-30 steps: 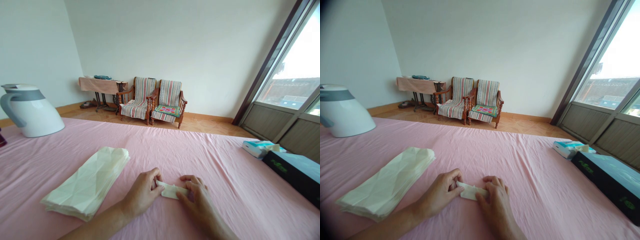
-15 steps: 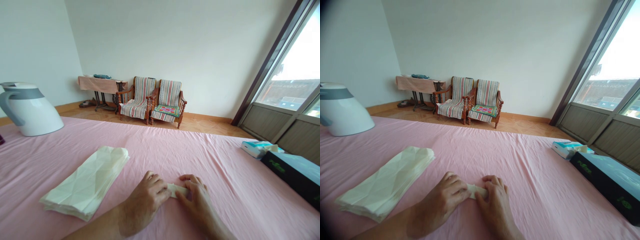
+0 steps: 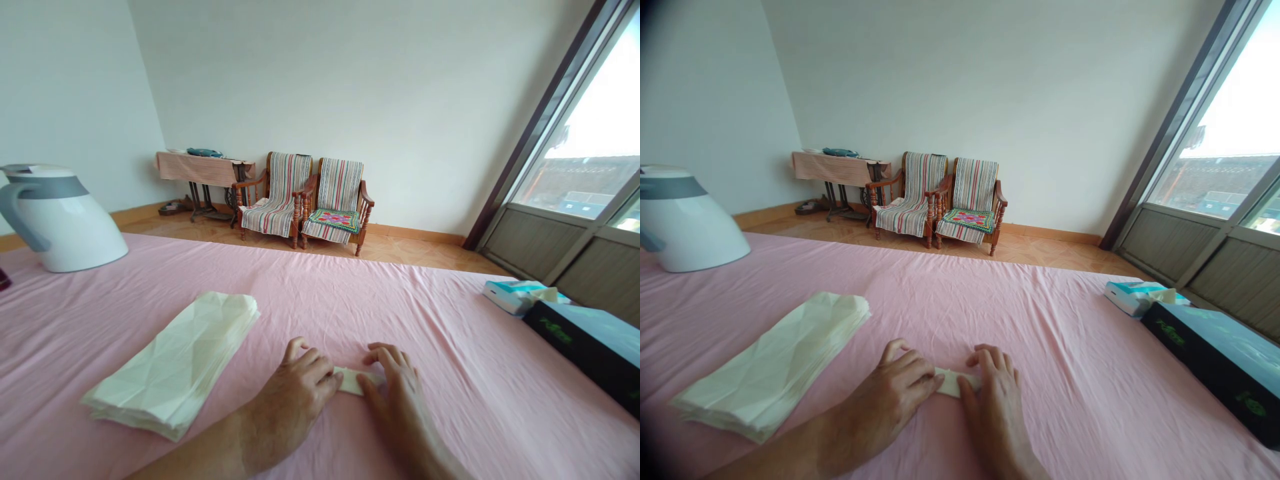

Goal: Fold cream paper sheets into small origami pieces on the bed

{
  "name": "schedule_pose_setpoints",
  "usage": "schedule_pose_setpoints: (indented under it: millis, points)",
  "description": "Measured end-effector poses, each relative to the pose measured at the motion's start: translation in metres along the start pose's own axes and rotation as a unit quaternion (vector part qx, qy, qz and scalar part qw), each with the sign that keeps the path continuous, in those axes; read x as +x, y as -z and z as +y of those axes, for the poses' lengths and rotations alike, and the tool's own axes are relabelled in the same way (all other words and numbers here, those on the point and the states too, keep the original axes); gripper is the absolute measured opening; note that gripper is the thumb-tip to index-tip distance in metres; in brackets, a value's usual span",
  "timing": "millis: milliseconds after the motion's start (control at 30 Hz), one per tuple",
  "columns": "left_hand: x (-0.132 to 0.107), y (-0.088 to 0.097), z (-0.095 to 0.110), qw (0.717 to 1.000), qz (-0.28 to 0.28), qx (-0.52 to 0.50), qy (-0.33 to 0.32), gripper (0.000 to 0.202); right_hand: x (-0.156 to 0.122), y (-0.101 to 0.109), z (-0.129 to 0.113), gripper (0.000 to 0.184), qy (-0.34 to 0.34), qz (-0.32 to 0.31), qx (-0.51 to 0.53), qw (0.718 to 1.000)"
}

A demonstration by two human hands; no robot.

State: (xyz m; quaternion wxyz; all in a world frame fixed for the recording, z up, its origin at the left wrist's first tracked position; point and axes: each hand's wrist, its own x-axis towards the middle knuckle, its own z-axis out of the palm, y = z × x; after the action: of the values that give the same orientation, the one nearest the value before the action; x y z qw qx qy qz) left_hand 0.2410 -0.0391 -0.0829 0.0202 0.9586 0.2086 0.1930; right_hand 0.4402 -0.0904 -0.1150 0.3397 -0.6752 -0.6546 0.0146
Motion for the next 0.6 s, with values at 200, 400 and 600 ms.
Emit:
schedule_pose_setpoints:
  millis: [200, 400, 600]
  points:
    - [0.001, 0.003, 0.002, 1.000, -0.014, -0.005, 0.010, 0.015, -0.015, 0.017, -0.016, 0.029, 0.129, 0.057, -0.017, 0.990]
    - [-0.002, 0.010, -0.001, 0.999, -0.021, -0.028, 0.002, 0.020, -0.022, 0.015, -0.013, 0.039, 0.182, -0.010, -0.042, 0.982]
    - [-0.006, 0.015, -0.004, 0.999, -0.027, -0.026, -0.018, 0.026, -0.021, 0.014, -0.009, 0.055, 0.184, -0.022, -0.077, 0.980]
